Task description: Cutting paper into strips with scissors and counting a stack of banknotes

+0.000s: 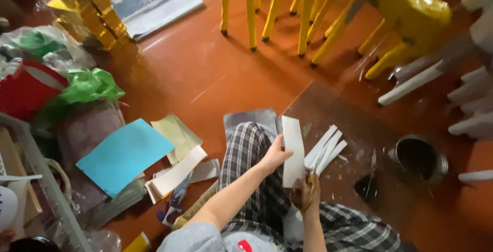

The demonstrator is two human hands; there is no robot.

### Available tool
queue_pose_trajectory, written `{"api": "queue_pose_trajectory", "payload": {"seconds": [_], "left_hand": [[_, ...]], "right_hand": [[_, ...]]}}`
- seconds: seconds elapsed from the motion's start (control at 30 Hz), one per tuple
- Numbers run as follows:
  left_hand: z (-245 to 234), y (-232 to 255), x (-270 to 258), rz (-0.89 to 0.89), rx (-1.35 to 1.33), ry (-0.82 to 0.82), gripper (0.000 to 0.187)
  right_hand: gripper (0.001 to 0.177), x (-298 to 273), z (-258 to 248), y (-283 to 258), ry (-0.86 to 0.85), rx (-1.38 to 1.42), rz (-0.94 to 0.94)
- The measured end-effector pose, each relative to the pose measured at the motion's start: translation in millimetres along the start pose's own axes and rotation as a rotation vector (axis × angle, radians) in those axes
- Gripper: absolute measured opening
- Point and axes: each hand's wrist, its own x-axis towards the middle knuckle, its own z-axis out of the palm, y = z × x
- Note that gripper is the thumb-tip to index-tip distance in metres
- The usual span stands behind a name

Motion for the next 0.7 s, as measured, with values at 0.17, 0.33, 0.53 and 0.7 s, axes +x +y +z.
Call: {"api": "queue_pose_trajectory", "payload": {"seconds": [0.17,0.33,0.53,0.7], "left_hand": [[-7.6,16.2,-16.5,-0.117,0.04,-0.025,0.06],[-6.5,-17.5,-3.6,0.046,-0.067,0.092,0.07],[-8.8,-6.3,-11.0,0.027,-0.016,0.141,0.065],[-9.3,10.4,-15.9,0.01,-0.059,0.146,0.064]], "right_hand": [[0.025,0.4,1.4,2.1,-0.078,-0.081,-0.173],[0.028,-17.5,9.1,-10.6,-0.203,0.236,-0.119],[0.036,-8.7,12.4,8.4,-0.158,0.22,-0.014],[0.044,-22.5,13.9,-17.9,-0.151,0.108,0.083]]}}
